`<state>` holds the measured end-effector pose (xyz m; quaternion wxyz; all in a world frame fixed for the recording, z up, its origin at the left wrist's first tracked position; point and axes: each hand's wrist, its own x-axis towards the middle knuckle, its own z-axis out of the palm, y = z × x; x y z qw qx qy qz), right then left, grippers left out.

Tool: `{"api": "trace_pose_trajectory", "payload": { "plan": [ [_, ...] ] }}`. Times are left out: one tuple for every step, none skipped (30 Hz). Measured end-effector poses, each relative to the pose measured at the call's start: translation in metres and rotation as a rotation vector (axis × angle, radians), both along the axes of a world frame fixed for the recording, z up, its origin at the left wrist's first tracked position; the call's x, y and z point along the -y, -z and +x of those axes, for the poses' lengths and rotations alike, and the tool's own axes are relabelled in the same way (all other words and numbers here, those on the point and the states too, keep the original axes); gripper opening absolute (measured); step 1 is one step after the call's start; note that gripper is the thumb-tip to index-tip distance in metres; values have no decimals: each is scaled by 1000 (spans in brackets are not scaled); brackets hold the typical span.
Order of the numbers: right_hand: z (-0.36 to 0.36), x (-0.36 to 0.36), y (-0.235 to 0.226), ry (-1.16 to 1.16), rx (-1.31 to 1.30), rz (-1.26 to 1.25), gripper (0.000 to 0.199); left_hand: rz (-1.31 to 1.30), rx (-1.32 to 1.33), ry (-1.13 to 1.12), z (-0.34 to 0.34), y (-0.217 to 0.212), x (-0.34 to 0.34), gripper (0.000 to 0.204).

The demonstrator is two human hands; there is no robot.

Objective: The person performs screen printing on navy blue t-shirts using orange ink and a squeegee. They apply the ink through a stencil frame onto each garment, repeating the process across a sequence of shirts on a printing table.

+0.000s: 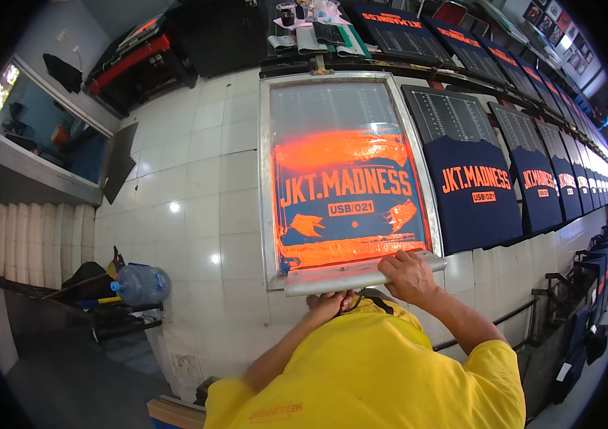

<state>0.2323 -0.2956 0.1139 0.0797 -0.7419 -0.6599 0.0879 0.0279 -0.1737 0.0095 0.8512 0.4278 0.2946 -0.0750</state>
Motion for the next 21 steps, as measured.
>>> {"api": "trace_pose_trajectory", "payload": {
  "plan": [
    [-3, 2, 3, -7, 31, 51, 25, -7, -17, 0, 1, -4, 0, 34],
    [-5, 2, 6, -15, 62, 103, 22, -15, -35, 0, 2, -8, 0, 34],
    [-5, 1, 10, -32, 110, 113, 18, -18, -51, 4, 2, -10, -1, 34],
    [-3, -2, 15, -30, 132, 124, 18, -29, -47, 6, 1, -7, -1, 34],
    [0, -7, 20, -29, 154, 135, 18, -41, -43, 9, -1, -2, 0, 34],
    [5, -13, 22, -32, 178, 148, 18, -51, -37, 7, -1, 3, 1, 34],
    [9, -21, 23, -37, 211, 181, 17, -26, -30, 13, -1, 4, 1, 35],
    [15, -27, 25, -32, 209, 168, 20, -1, -24, 19, 0, 5, 1, 36],
    [22, -33, 29, -25, 209, 160, 24, 29, -16, 26, 2, 2, 0, 37],
    [27, -38, 32, -18, 208, 151, 28, 8, -27, 12, 2, -1, 0, 38],
    [30, -41, 33, -10, 199, 207, 27, -12, -38, -2, 2, -5, 0, 39],
    [30, -42, 29, -13, 183, 204, 27, -31, -45, -22, 5, -10, -2, 40],
    [29, -40, 23, -16, 167, 201, 28, -45, -31, -29, 4, -6, -2, 40],
    [27, -38, 19, -19, 151, 198, 28, -60, -17, -35, 1, 3, 1, 41],
    [21, -33, 20, -15, 134, 210, 30, -81, -6, -41, 2, 1, 2, 42],
    [18, -30, 20, -20, 157, 201, 25, -68, -29, -38, 3, -1, 1, 42],
    [14, -29, 19, -26, 179, 192, 20, -56, -51, -37, 4, -2, 0, 42],
    [12, -28, 18, -35, 200, 182, 15, -45, -75, -38, 5, -6, 0, 42],
    [11, -27, 17, -38, 198, 183, 14, -44, -81, -33, 6, -5, 1, 42],
    [11, -26, 16, -37, 196, 184, 14, -42, -86, -28, 7, -4, 2, 42],
    [10, -25, 16, -37, 190, 188, 14, -37, -96, -26, 6, -5, 2, 42]
  ]
}}
